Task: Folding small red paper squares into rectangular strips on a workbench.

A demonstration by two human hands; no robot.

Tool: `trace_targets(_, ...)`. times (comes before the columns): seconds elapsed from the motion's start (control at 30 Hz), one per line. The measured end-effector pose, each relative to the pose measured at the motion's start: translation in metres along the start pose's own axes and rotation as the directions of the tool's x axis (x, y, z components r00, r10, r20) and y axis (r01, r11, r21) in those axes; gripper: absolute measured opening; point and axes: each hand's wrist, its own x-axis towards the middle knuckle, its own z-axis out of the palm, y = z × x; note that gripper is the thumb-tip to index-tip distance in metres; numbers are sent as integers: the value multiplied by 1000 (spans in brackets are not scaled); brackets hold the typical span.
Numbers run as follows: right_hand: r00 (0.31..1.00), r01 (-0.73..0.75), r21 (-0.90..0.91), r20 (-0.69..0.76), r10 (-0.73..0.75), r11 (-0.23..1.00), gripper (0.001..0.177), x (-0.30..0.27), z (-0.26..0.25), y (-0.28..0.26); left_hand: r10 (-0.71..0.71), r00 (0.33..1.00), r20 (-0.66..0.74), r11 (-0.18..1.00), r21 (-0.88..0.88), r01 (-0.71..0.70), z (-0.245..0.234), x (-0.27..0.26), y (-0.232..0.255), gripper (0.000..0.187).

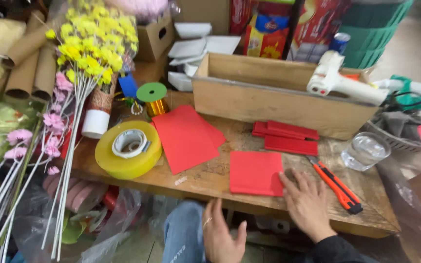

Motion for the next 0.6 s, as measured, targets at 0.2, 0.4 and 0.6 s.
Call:
trace_targets(0.2,999,-36,177,0,36,984,62,-29,-7,-37,-551,249,796,-288,-462,839,-12,26,37,70)
trace_targets(0.4,985,-51,425,-128,115,904,57,-58,-36,-38,-642,351,681,-265,-627,733,-1,38,37,33)
trace_targets(0.6,911,68,568,-370,181,820,47,-59,-119,-54,-149,986,-77,826,-558,81,-44,59,58,35)
